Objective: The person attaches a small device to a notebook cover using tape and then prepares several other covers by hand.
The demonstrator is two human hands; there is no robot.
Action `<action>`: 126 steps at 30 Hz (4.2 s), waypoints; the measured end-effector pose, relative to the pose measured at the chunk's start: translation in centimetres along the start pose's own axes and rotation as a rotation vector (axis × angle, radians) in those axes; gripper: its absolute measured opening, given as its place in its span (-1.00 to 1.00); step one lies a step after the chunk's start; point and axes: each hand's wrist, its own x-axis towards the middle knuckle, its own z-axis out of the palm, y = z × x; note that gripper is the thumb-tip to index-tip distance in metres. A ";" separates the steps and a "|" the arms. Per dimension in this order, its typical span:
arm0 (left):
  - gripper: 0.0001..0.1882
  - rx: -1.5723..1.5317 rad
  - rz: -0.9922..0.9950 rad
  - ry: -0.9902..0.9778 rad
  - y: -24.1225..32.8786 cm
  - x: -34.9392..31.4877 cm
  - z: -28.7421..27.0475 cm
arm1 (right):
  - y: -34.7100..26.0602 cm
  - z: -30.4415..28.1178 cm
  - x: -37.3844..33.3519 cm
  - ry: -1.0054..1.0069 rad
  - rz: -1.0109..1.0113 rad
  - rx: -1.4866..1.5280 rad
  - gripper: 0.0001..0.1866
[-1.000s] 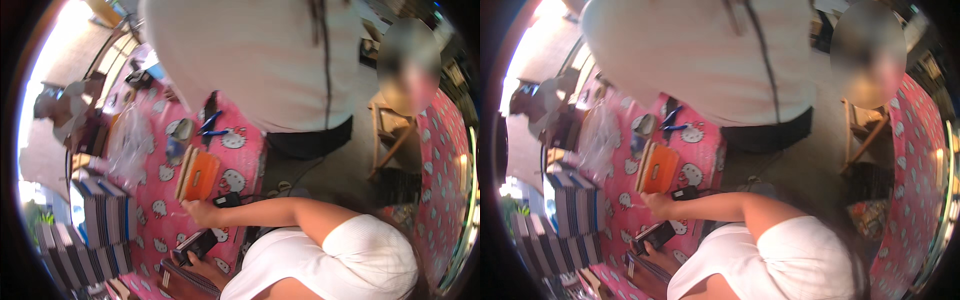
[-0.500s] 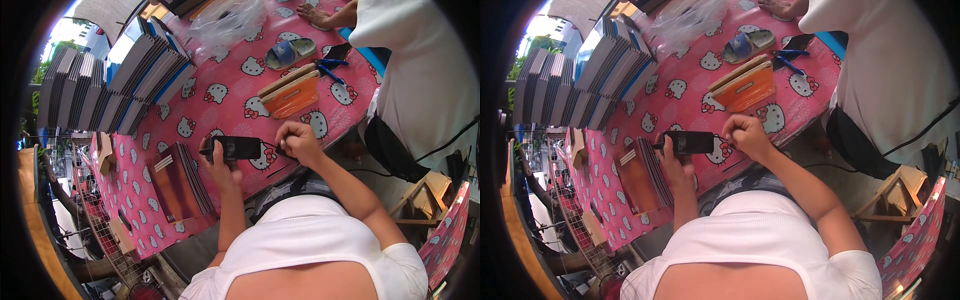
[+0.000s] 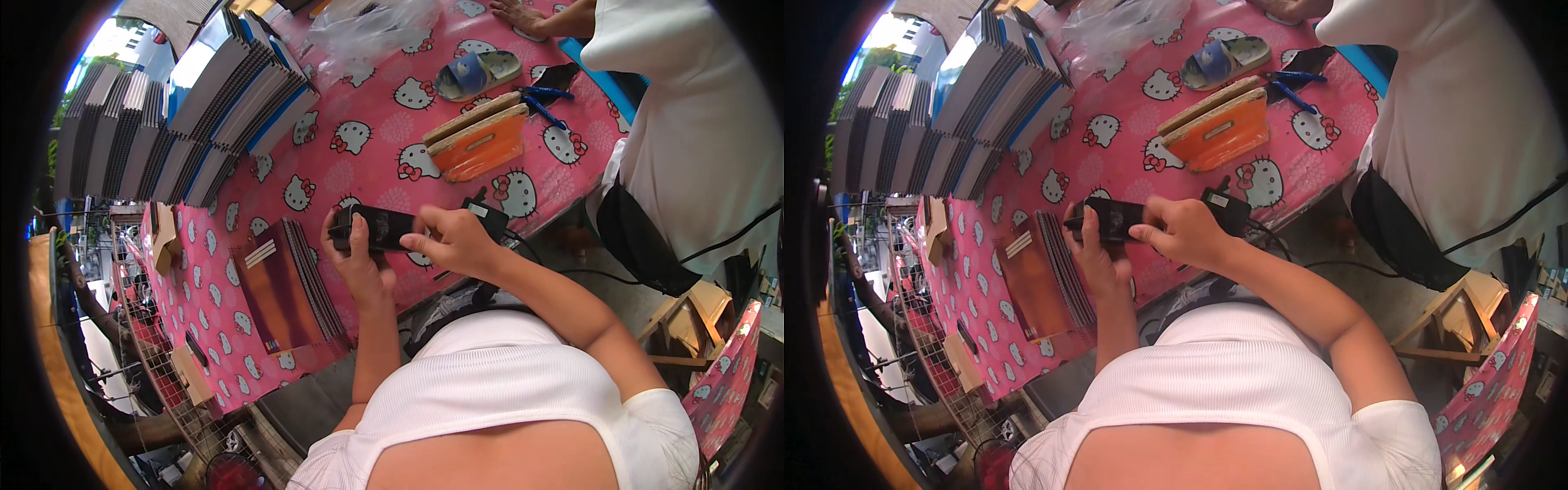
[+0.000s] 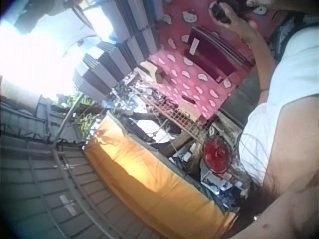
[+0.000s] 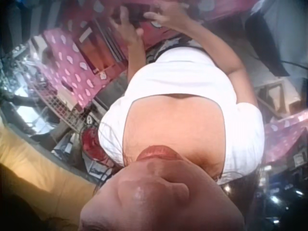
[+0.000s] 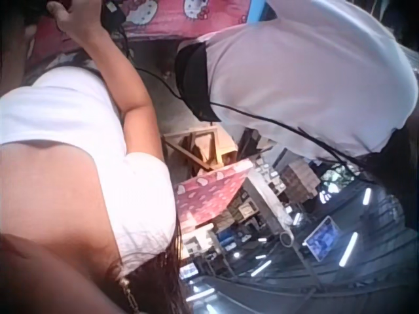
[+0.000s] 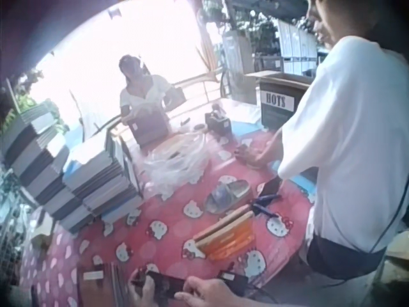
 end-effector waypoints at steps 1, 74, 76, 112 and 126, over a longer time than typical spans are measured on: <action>-0.56 0.000 -0.002 0.001 0.1 -0.1 0.1 | 0.1 0.5 0.1 0.101 -0.193 -0.038 -0.86; -0.18 0.414 0.335 -0.450 -1.6 -1.2 -5.8 | 2.6 0.7 2.7 -0.135 0.153 0.210 -0.82; -0.18 0.418 0.332 -0.434 -1.7 -1.0 -5.9 | 1.1 -0.1 2.6 -0.101 -0.144 -0.187 -0.82; -0.29 0.508 0.228 -0.194 -1.4 -0.5 -1.4 | 4.2 3.4 0.7 0.157 0.019 0.440 -0.90; -0.32 0.602 0.336 -0.025 -2.4 1.7 1.0 | 4.2 1.0 -3.2 -0.182 -0.035 0.113 -0.82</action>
